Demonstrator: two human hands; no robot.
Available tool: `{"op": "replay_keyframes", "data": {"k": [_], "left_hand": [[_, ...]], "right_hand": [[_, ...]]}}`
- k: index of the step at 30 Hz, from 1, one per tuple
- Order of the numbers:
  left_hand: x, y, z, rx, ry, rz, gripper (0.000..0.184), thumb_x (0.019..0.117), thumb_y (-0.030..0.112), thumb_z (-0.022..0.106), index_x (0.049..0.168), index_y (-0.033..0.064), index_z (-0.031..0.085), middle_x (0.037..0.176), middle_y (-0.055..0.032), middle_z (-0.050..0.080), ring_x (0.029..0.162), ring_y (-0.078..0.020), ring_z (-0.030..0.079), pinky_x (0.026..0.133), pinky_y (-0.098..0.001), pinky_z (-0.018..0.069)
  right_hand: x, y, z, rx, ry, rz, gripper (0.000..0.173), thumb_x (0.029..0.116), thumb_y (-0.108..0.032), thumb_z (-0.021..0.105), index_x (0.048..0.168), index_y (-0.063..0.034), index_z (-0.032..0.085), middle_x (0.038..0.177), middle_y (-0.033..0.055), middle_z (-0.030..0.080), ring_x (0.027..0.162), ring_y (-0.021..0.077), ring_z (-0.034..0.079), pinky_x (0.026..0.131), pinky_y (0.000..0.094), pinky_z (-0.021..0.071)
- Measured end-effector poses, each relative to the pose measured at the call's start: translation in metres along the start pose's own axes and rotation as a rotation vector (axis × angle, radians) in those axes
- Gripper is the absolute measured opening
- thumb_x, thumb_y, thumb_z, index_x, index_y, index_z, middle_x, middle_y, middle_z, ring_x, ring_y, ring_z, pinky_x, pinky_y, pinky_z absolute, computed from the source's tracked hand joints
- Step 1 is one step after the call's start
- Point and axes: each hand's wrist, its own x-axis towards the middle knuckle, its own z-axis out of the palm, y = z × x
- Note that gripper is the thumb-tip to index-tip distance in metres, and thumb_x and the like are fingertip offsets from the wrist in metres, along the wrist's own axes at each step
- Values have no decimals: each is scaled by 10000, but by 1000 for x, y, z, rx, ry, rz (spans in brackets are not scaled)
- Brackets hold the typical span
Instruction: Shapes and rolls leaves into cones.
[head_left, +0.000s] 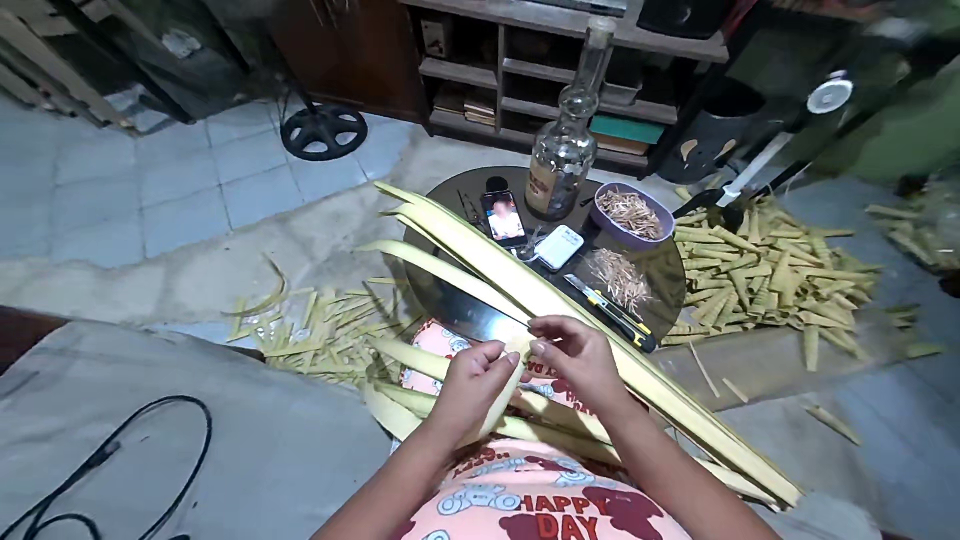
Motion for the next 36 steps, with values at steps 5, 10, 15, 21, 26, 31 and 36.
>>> {"op": "replay_keyframes", "data": {"k": [5,10,15,21,26,31,36], "left_hand": [[8,-10,-8,274,131,-33,272,965,323,688,778,128,654,648,27,600,574,-93,581,540,-287,501],[-1,5,-9,-45,35,-69,139,958,132,640,1038,25,677,843,-72,711,764,-170,690,697,-359,583],[1,1,-4,57,-8,3,186,1022,136,585,1151,33,672,978,-63,732,858,-171,716,778,-358,616],[-9,7,5,-264,-69,-150,214,1032,115,524,1136,-36,636,960,-146,733,827,-237,732,726,-395,629],[-18,12,4,-777,-194,-339,238,999,151,562,1150,-5,662,994,-130,708,833,-178,694,755,-339,598],[-10,16,11,-448,-18,-144,179,1018,84,542,1084,-59,626,949,-158,718,859,-242,726,800,-422,623],[1,13,32,88,379,12,150,916,190,749,937,48,707,796,-3,730,727,-91,703,684,-292,604]], "right_hand": [[-10,18,2,-399,57,-381,145,986,-142,626,1068,-92,734,1012,-9,712,961,80,670,876,266,576],[-16,28,8,-467,-10,-516,193,995,-143,623,1127,-132,764,1108,8,713,1071,121,654,964,293,549],[8,12,1,-29,-63,-49,263,995,-193,640,1222,-102,738,1073,44,675,923,114,652,820,273,576],[2,24,16,442,-69,99,199,1013,-89,555,1115,29,680,977,82,694,818,122,660,721,296,581],[-3,40,16,989,-330,163,179,999,-233,495,1006,-99,615,914,29,620,782,111,630,677,289,566],[0,16,6,326,-155,61,261,1054,-169,528,1220,-8,648,1003,60,696,817,113,667,723,292,597],[-13,21,1,-421,166,-584,220,956,-46,638,1132,-56,769,1064,39,759,1018,130,712,957,304,581]]}}
